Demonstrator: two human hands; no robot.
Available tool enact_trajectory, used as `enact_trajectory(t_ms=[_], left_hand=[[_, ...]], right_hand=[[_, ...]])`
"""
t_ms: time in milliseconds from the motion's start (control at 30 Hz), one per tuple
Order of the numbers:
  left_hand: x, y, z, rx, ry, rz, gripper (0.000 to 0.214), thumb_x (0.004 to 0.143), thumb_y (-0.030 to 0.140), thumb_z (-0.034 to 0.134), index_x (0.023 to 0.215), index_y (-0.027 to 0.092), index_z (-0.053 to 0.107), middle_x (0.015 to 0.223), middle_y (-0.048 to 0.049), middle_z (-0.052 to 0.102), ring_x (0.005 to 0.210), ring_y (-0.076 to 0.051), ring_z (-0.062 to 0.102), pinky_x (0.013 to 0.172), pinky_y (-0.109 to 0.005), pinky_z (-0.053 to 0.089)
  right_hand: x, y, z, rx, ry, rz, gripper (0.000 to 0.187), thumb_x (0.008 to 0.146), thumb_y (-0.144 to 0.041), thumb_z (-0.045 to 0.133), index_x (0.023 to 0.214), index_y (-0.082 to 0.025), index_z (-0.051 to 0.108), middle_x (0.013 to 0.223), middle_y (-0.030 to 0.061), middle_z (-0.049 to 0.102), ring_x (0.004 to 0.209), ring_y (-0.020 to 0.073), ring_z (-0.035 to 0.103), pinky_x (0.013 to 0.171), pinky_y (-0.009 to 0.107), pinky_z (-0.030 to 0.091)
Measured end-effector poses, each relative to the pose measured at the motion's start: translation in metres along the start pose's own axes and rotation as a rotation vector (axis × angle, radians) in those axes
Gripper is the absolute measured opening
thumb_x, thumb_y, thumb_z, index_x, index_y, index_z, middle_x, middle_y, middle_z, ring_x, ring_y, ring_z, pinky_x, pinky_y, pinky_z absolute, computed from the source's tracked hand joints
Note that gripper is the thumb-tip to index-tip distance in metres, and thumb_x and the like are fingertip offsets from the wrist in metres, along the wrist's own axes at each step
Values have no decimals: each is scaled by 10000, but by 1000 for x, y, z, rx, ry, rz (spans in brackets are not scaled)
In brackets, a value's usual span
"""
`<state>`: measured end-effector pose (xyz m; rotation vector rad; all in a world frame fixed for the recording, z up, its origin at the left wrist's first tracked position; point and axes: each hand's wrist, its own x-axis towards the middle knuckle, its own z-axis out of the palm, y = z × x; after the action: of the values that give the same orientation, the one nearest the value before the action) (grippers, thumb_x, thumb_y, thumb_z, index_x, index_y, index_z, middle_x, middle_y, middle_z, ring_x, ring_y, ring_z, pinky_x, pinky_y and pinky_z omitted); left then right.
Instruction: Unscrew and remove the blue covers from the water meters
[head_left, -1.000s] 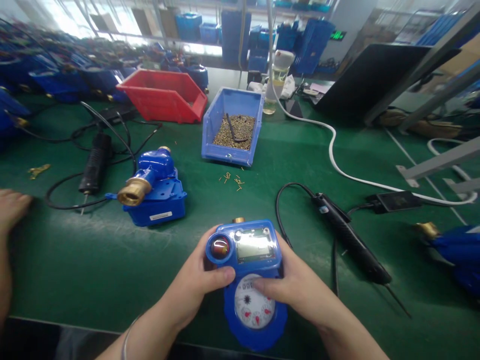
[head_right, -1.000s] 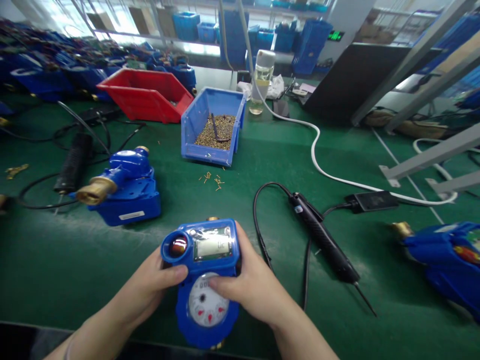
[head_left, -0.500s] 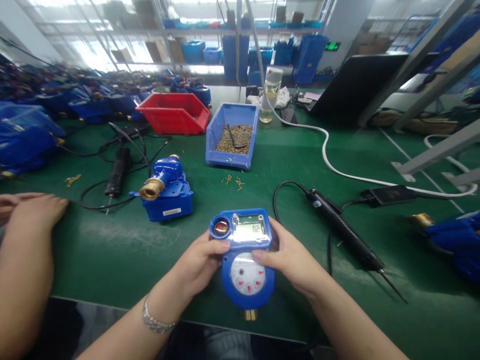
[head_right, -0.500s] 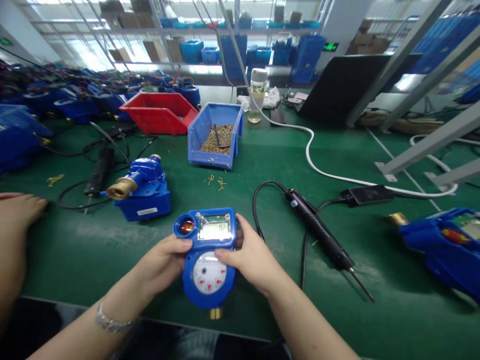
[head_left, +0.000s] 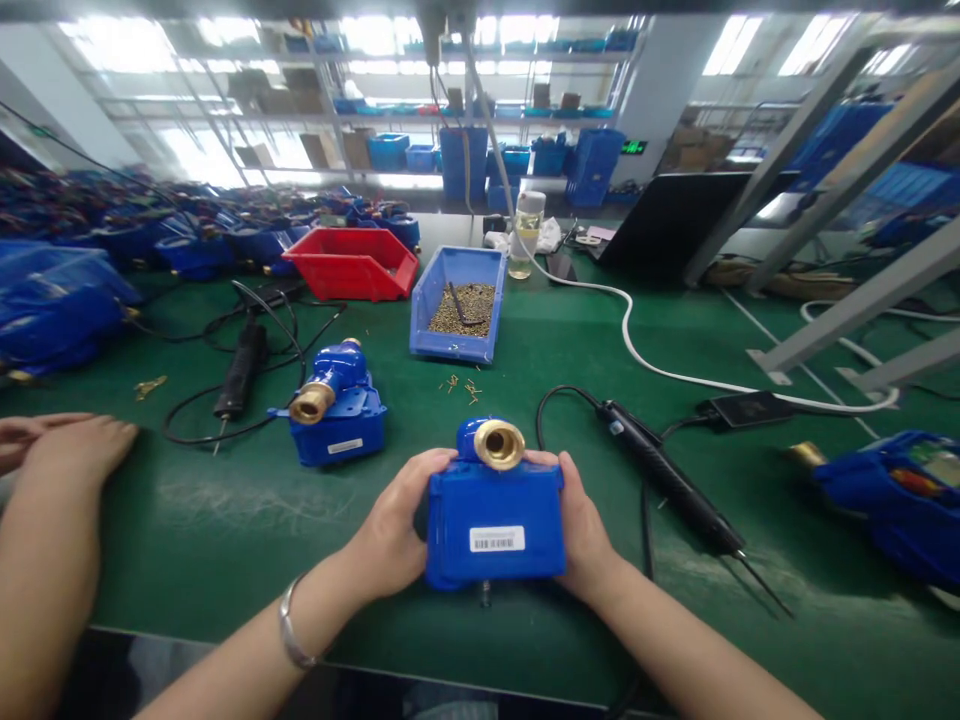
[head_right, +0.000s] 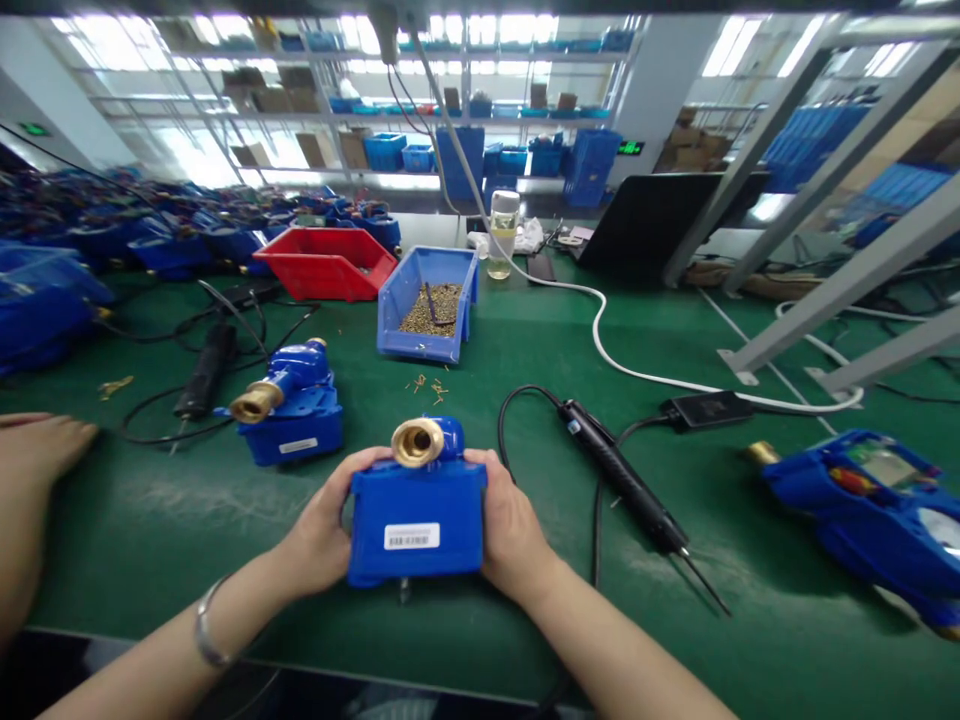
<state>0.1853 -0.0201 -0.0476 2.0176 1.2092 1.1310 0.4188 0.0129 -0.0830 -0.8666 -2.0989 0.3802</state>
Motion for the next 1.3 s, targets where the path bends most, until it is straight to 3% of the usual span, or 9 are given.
enact_trajectory(t_ms=[100,200,333,433,600,733,867,1067,1300], left_hand=[[-12,-18,9,-13,54,-46,637,741,131,633,1304,268,369,1261,-110,553,1132,-246,561,965,-398,453],[-16,-19,10,-183,58,-384,694,699,169,674,1322,242,377,1286,-104,553,1149,-257,556,997,-399,425],[-11,-2,4,-786,49,-994,581,735,406,666,1225,150,487,1145,-135,636,994,-278,630,857,-403,493],[-9,10,3,-1253,-123,-1188,597,742,620,580,1045,106,607,959,-142,698,894,-281,659,795,-396,502],[-11,17,11,-1390,-77,-1238,426,658,426,711,916,90,674,815,-98,725,790,-232,669,814,-328,483],[-8,18,12,-1397,5,-1293,430,578,443,742,837,103,695,738,-84,721,735,-226,662,758,-310,491],[-5,22,13,-1384,-14,-1252,449,575,454,744,849,102,693,737,-83,714,755,-226,652,778,-318,484],[-10,28,21,-1205,-81,-1027,492,614,394,763,988,105,626,893,-107,697,813,-237,634,772,-325,464],[-18,29,25,-1140,-78,-956,581,619,406,768,1071,108,558,971,-121,667,880,-254,619,789,-334,458]], right_hand=[[0,1,0,-45,50,-121,787,869,-173,459,1480,-252,-30,1281,160,505,1152,282,552,915,454,531],[1,-2,-3,-91,56,-167,718,861,-147,473,1476,-184,105,1246,180,527,1135,279,564,899,432,548],[-3,-2,-5,-123,50,-251,659,858,-108,459,1453,-164,180,1196,173,564,1130,264,571,905,435,544],[-8,-2,-4,-127,36,-320,670,855,-94,469,1454,-161,176,1143,165,597,1160,270,550,929,466,523],[-7,-11,-14,-161,-25,-336,606,857,-47,451,1423,-136,253,1103,169,618,1166,262,547,932,465,520],[16,-30,-50,-181,-223,-221,408,850,-12,401,1233,-127,481,1115,152,624,1063,210,603,876,347,554],[50,-49,-77,-132,-240,-150,370,848,2,423,1151,-177,539,1128,103,620,1041,138,601,883,235,521],[69,-66,-58,-249,-529,-472,254,946,-174,373,1001,-182,621,1058,89,657,1014,248,601,879,442,509],[45,-72,-41,-360,-392,-513,282,912,-123,376,768,-154,618,830,70,679,889,230,637,912,468,477]])
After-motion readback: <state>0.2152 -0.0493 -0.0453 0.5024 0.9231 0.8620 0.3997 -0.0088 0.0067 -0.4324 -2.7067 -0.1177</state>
